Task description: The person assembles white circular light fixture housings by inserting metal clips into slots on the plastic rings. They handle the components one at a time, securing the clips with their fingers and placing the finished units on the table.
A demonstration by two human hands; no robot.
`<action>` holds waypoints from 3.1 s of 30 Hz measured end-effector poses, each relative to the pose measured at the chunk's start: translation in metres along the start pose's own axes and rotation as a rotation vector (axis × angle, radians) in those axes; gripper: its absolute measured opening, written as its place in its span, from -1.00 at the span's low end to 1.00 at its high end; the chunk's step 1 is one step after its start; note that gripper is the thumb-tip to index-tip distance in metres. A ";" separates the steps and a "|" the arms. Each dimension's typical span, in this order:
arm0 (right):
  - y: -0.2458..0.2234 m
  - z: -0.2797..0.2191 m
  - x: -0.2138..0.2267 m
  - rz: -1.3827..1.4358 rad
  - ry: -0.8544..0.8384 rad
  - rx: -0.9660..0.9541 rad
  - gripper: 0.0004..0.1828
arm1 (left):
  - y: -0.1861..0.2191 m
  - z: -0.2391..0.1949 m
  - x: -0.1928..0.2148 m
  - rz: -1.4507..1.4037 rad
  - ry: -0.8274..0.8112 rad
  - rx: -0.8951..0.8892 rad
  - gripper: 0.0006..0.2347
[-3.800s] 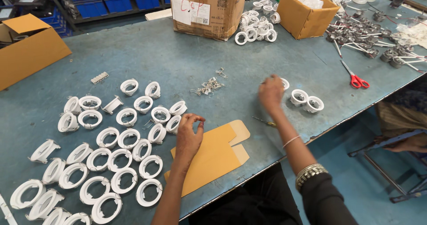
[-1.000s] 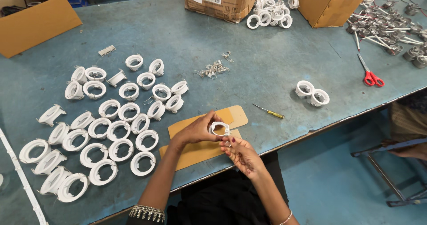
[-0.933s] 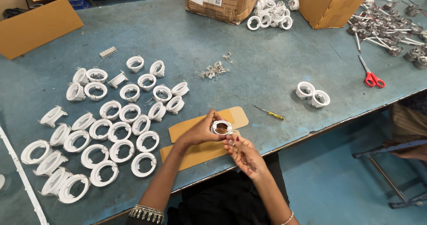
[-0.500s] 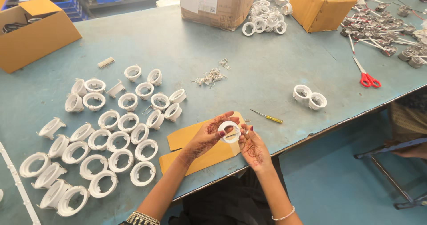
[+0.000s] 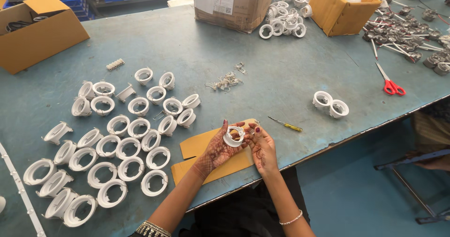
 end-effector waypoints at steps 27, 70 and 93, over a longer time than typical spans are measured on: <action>-0.031 -0.030 -0.037 -0.700 0.070 0.146 -0.66 | -0.008 0.000 0.002 0.151 0.080 -0.061 -0.57; 0.066 -0.074 -0.008 0.420 -0.165 -0.677 -0.72 | 0.033 -0.033 -0.084 1.352 -0.112 -0.189 -0.71; 0.058 -0.059 0.003 0.096 -0.109 -0.609 -0.79 | 0.032 -0.028 -0.071 1.403 0.122 -0.085 -0.65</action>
Point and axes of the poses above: each hand's wrist, its own z-axis towards the middle knuckle, its own x-axis out of the back of the hand, y = z × x, the point moved 10 cm from there along z, towards the middle knuckle, and after that the axes turned 3 degrees about -y, right-handed, at the moved point
